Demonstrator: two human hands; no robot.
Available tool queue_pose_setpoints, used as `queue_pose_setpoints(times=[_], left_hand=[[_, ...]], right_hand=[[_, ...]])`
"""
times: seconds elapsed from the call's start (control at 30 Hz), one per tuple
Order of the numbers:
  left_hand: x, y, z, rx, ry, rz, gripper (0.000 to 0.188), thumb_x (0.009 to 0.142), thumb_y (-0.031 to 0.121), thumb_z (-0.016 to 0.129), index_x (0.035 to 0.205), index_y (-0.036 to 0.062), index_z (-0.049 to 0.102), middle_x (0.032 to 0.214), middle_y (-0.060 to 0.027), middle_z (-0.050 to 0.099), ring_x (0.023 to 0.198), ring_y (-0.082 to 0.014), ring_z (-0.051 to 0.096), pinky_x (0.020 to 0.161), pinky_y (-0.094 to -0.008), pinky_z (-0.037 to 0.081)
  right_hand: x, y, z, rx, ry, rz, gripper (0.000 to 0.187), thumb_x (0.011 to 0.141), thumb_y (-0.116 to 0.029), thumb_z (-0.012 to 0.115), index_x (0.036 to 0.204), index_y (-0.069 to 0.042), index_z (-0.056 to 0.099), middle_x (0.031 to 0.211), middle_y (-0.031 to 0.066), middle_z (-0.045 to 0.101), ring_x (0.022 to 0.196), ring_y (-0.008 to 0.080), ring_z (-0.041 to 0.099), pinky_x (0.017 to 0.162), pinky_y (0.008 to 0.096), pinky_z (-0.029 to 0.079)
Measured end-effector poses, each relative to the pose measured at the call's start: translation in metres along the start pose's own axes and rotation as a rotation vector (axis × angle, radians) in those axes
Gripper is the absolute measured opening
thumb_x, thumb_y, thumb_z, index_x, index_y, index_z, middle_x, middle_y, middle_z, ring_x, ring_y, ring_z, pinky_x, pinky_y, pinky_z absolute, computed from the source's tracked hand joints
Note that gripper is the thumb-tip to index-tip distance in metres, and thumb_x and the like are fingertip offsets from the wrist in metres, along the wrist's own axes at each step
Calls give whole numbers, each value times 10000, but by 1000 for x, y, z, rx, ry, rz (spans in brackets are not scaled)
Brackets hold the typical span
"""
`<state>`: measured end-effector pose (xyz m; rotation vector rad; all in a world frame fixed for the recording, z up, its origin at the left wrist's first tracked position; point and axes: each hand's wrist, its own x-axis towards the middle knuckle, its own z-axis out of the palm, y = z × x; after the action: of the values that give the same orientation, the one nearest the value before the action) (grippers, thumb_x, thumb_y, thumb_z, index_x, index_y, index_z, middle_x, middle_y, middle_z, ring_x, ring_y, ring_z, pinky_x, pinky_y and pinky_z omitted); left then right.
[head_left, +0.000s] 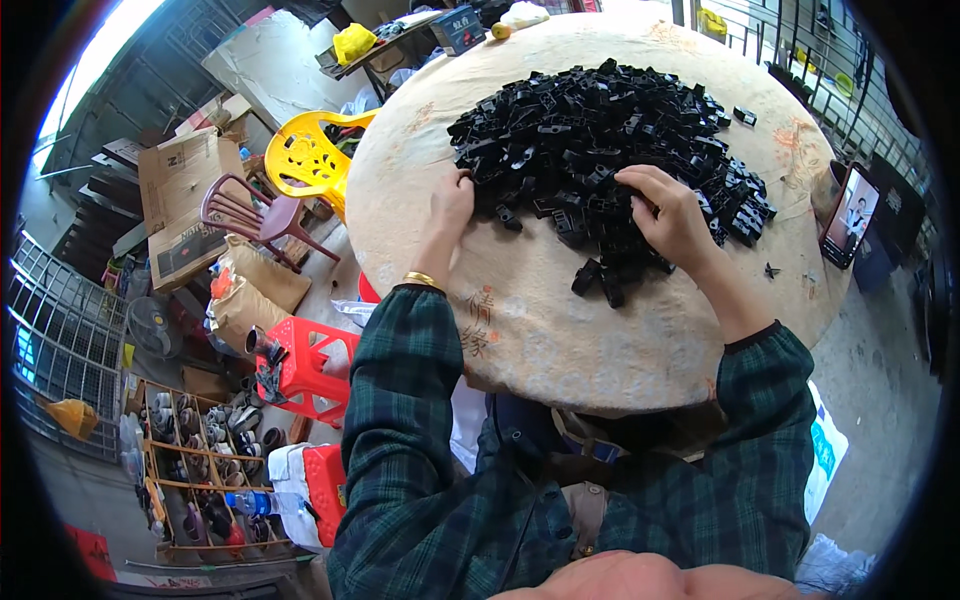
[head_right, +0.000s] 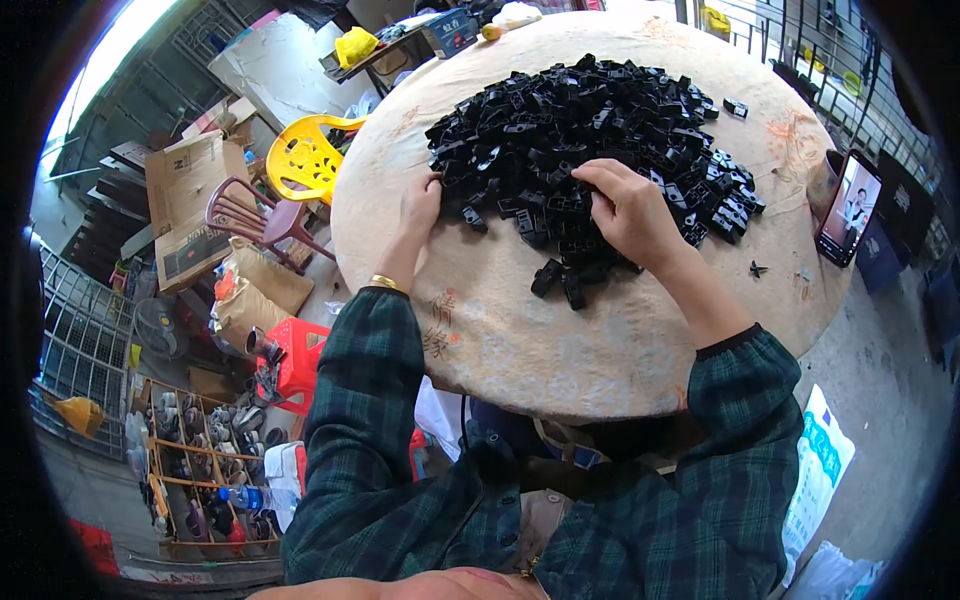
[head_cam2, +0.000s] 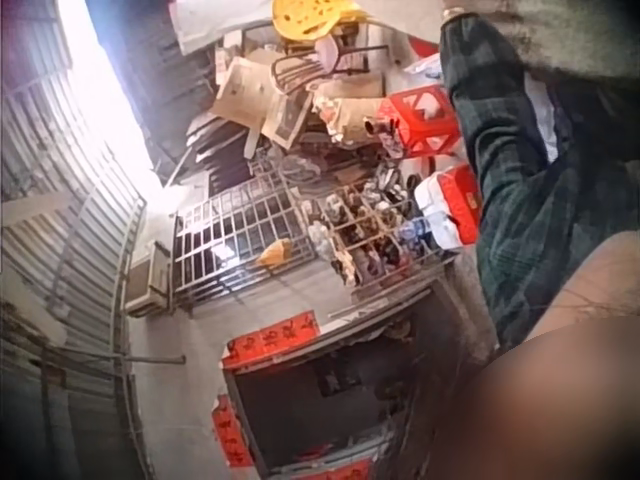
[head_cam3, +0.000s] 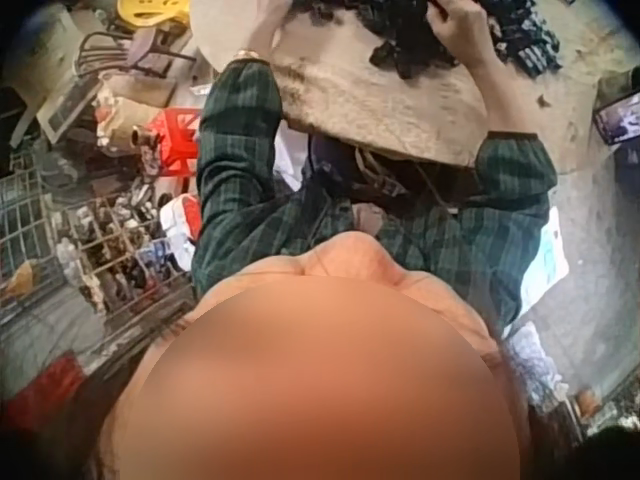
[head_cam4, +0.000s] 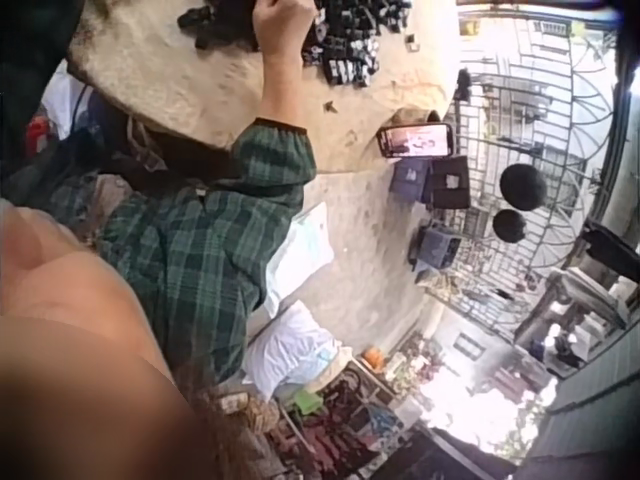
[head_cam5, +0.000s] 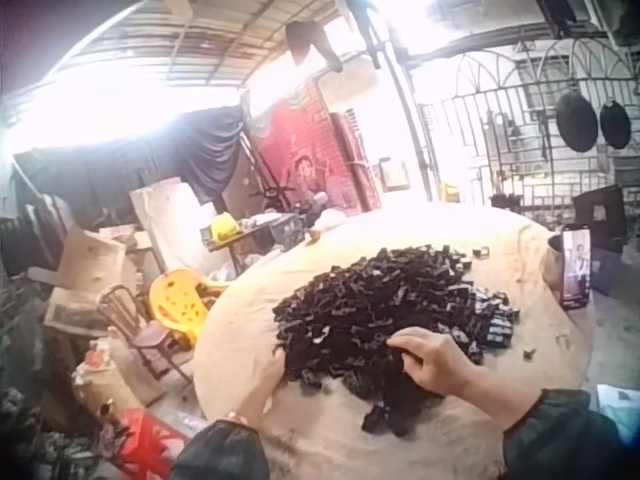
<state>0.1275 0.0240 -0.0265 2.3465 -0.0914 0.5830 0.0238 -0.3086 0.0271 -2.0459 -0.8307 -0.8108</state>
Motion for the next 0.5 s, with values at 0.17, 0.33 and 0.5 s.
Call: queue_pose_setpoints(times=[0.17,0.33,0.5], left_hand=[[-20,36,16,-135,75,-98,257,764,71,557,998,3,640,958,-173,650,921,-274,613,829,-353,476],[-25,55,10,-329,122,-85,218,781,47,582,984,-1,647,887,-142,671,818,-228,645,761,-308,494],[-37,103,-1,-317,76,62,192,805,27,597,985,-7,655,862,-96,687,761,-149,638,723,-255,491]], right_hand=[[1,2,5,31,37,69,251,800,42,582,1049,19,595,985,151,639,791,207,643,694,257,504],[0,-1,2,87,15,225,213,829,6,597,1042,18,600,913,111,657,741,125,630,673,224,494],[0,0,0,138,127,234,202,818,-65,649,1008,-2,621,763,87,632,596,100,551,575,216,463]])
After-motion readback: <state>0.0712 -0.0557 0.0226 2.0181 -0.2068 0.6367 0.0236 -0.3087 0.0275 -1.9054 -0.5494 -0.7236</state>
